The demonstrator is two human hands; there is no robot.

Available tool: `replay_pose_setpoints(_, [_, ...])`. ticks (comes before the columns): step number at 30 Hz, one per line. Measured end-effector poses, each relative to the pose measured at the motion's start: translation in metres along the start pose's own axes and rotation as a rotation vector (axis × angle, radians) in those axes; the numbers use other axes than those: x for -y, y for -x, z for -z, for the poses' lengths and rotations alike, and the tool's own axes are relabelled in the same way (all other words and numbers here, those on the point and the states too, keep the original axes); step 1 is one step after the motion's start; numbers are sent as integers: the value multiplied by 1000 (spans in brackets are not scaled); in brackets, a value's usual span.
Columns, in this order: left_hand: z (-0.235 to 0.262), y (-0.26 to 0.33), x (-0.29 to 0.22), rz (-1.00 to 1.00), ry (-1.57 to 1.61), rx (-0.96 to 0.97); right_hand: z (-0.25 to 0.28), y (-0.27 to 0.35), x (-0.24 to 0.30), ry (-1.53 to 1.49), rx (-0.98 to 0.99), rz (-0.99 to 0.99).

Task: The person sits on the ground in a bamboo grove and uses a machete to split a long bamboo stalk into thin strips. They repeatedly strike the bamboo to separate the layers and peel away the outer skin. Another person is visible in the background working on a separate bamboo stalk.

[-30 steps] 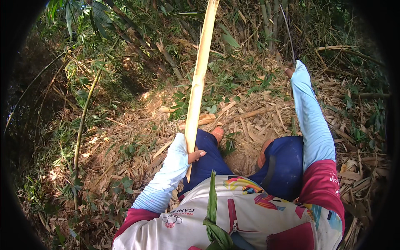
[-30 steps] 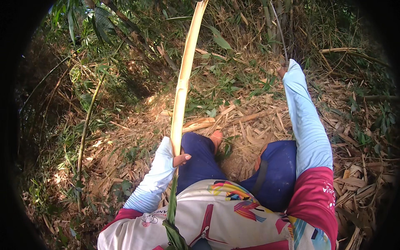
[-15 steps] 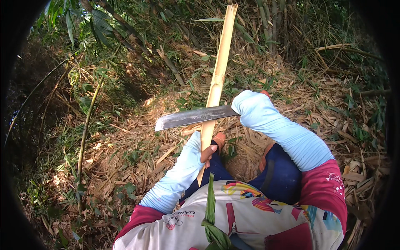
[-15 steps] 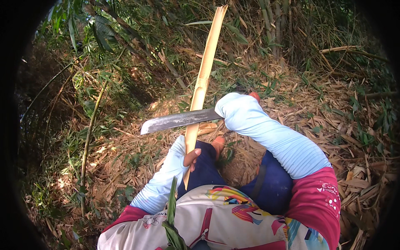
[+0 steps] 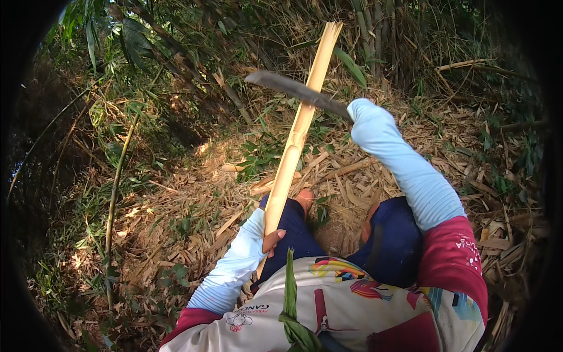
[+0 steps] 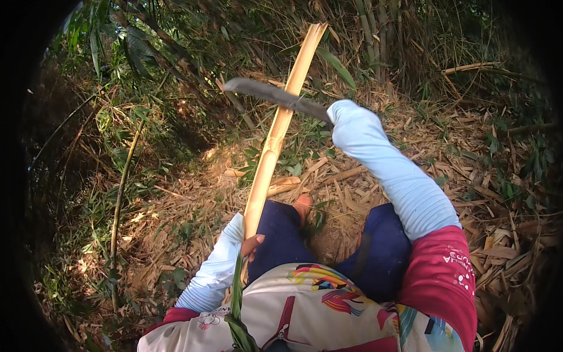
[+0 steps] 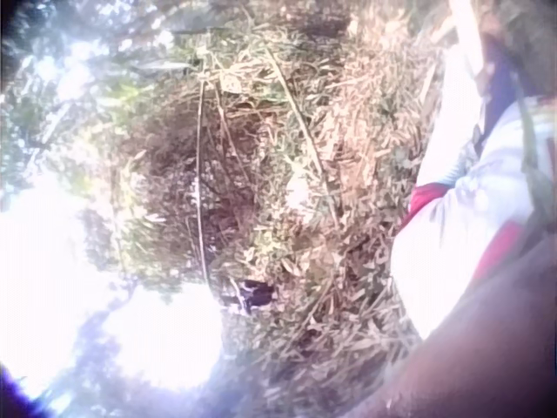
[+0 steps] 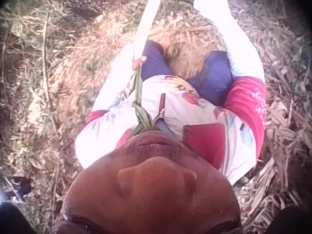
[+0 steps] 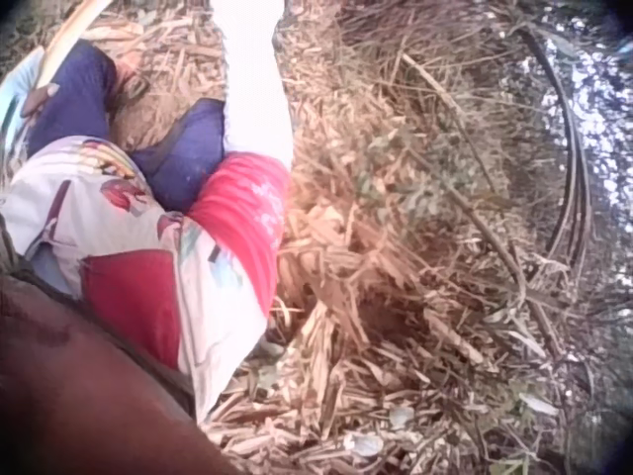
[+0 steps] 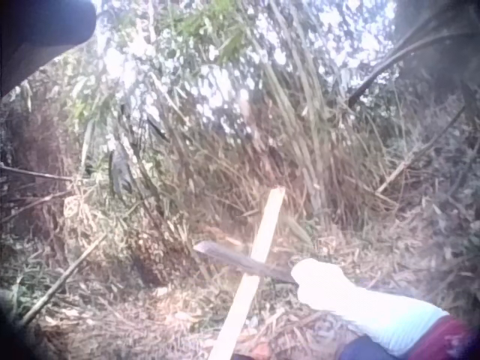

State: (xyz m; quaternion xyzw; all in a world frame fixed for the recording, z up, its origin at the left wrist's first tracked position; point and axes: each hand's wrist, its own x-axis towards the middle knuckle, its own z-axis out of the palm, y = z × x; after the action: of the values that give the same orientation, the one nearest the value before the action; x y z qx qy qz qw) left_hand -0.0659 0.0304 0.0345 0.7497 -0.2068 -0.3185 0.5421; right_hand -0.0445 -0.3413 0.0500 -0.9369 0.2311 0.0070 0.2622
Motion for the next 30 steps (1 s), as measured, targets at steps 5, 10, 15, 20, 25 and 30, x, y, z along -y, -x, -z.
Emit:
replay_pose_setpoints(5, [14, 9, 5, 66, -25, 3, -27, 51, 35, 167, -216, 429])
replay_pose_setpoints(10, [19, 4, 3, 39, -49, -1, 2, 31, 20, 272, -210, 274])
replay_pose_setpoints(15, [24, 7, -4, 48, -95, 22, 11, 30, 10, 256, -259, 299])
replay_pose_setpoints(20, [31, 11, -4, 43, -174, 5, 20, 29, 24, 379, -41, 121])
replay_pose_setpoints(25, [31, 17, -1, -7, -102, 12, 14, 10, 33, 456, 96, -20])
replay_pose_setpoints(30, [40, 23, 11, -3, -115, 12, 11, 22, 40, 446, 72, 118])
